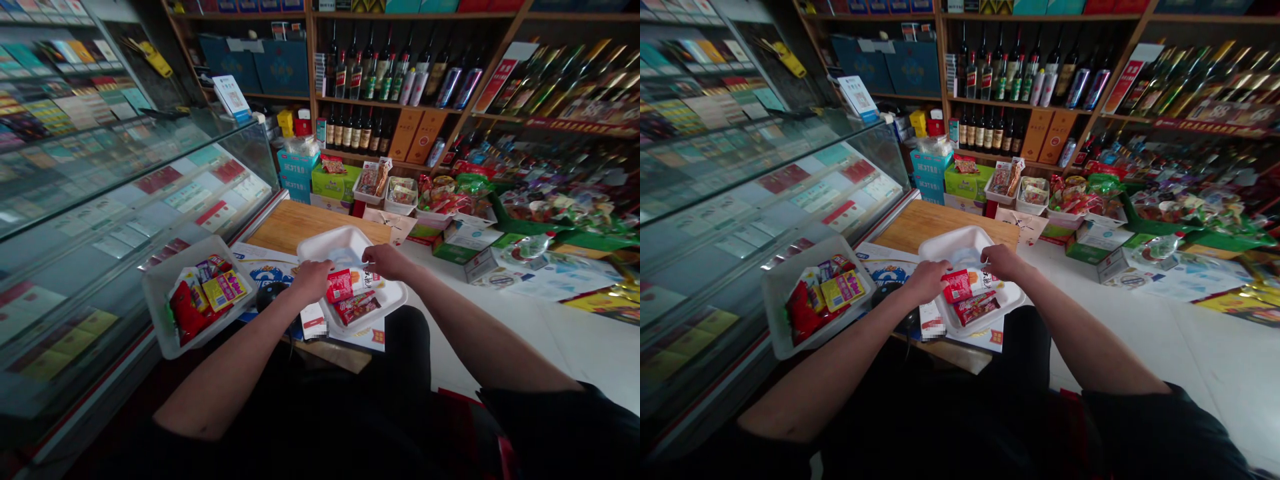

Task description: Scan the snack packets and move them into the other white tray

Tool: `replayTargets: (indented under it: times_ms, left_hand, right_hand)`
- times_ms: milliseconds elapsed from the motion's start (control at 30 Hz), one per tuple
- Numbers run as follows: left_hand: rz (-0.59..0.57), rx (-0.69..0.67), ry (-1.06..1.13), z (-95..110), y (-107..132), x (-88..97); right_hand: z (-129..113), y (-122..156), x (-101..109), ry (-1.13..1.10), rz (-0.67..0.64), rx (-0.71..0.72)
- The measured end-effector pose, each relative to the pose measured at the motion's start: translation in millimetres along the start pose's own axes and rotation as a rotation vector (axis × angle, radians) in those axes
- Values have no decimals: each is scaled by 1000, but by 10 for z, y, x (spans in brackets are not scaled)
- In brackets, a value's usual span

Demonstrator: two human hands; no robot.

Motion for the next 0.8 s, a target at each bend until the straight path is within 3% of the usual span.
replayTargets:
  times_ms: [367,500,800]
  left_hand:
    - [134,132,184,-506,123,396]
    - [196,157,235,-632,183,517]
    - [256,186,239,-1015,370,608]
  right_hand:
    - [-208,-144,290,-177,239,-14]
    - [-340,-172,400,-197,271,-9]
    - [-670,-301,419,-259,334,55]
Point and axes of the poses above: each hand's wrist, its own y-axis away from the middle knuckle, its own x-axis out of the back of the hand, z = x × y, the point moved 5 cm from there along -y, towards the middle knuckle, and after that the axes turned 5 degrees about -y, right-handed, at the moved point
